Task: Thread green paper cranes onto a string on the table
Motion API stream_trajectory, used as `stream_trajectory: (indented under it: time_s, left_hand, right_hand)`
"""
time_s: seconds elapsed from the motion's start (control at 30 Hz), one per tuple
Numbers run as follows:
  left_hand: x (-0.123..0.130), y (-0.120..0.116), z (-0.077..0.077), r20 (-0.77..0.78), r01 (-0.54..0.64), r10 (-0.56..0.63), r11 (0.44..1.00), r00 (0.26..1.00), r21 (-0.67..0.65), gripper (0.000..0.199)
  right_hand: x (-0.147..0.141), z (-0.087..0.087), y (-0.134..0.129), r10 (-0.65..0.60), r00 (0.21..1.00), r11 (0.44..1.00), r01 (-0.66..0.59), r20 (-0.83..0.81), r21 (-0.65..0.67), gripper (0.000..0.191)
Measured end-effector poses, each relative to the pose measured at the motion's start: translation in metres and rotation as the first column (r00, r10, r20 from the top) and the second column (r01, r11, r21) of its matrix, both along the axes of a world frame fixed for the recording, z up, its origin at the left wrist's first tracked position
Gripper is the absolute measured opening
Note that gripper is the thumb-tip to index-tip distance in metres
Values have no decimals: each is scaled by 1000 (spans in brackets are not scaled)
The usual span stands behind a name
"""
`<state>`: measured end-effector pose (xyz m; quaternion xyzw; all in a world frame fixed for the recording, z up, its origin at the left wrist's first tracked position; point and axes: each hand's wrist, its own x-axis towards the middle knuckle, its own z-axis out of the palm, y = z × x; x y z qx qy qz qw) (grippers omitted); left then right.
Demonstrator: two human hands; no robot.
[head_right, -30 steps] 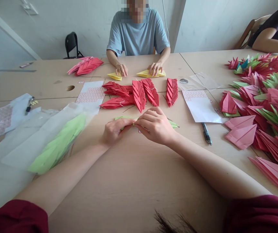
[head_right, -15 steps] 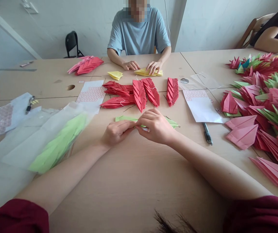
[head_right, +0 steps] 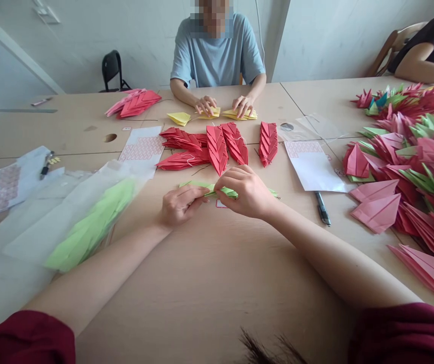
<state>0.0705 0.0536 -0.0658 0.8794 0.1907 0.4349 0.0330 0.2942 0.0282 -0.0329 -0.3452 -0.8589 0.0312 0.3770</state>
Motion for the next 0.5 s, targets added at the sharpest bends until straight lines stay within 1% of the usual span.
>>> stream_trajectory:
  time_s: [0.1,0.17,0.27,0.37,0.43,0.5]
  left_hand:
    - [0,0,2,36,-45,48,997,998,-67,13]
    - [0,-2,3,67,-69,77,991,995,-112,11]
    - [1,-5,4,103,-39,58,983,993,-177,13]
    - [2,-6,6,124,-4,30,978,992,-210,13]
    - [2,-6,6,129,0,29,975,991,-222,12]
    - [2,-6,5,126,-5,34,974,991,-226,12]
  right_hand:
    - [2,-1,-1,-44,999,999,43,13,25,7]
    - [2,1,-2,-54,998,998,53,28,44,14]
    - [3,4,-3,-53,998,997,51,38,51,21]
    - [3,5,-3,-25,999,999,23,40,41,27]
    - [3,4,-2,-33,998,998,31,44,46,25]
    - [2,2,-1,-57,998,997,55,38,49,17]
